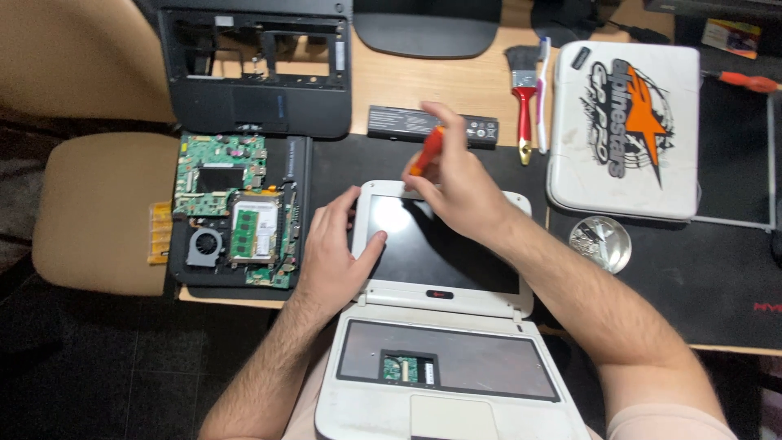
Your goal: Removing the screen bezel and LCD panel from a laptop using a screwdriver
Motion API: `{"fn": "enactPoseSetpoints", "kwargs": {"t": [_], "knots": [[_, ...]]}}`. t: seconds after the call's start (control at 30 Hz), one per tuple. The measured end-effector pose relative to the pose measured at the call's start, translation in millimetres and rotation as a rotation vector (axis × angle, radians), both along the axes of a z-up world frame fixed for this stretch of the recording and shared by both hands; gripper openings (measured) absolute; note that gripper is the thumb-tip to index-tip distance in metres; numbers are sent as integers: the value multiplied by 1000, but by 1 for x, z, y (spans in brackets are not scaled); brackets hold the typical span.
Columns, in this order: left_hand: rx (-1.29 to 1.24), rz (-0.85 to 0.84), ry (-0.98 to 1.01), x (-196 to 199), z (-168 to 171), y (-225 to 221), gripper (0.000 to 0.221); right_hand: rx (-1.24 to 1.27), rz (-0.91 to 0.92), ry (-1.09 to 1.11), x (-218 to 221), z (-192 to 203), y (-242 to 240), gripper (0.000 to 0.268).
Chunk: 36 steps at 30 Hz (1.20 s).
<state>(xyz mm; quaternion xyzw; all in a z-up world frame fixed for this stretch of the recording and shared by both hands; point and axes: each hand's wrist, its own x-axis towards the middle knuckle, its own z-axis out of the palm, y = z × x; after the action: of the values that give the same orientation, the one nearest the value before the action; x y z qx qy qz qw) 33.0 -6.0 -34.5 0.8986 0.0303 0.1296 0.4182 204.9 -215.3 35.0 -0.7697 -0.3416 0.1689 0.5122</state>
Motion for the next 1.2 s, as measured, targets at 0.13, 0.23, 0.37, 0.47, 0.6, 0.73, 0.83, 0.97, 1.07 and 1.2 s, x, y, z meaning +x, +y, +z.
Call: {"fn": "enactPoseSetpoints", "kwargs": {"t": [0.13,0.23,0.37,0.47,0.6,0.73,0.83,0.97,1.07,1.2], "knots": [[69,20,-22,-1,3,-4,83,84,56,96,24,-47,42,86],[30,33,57,0,8,-7,82,23,60,125,28,-54,57,89],[5,30,81,3,2,-5,86,-5,72,160,33,-54,61,86],[-27,32,98,2,4,-6,90,-18,84,166,36,-57,61,86],[-54,28,99,0,8,-8,90,-61,117,130,37,-53,62,82],[-67,30,106,-1,8,-8,91,-91,138,107,38,-48,63,80],[-66,34,88,-1,4,-8,91,-137,165,42,39,-43,65,74],[-94,39,101,-3,-1,-7,92,-328,258,-183,39,-36,71,66],[-108,40,100,-3,-2,-6,92,-374,282,-247,37,-27,73,74],[-119,47,111,-3,-5,-6,92,-404,307,-316,36,-17,70,82]]}}
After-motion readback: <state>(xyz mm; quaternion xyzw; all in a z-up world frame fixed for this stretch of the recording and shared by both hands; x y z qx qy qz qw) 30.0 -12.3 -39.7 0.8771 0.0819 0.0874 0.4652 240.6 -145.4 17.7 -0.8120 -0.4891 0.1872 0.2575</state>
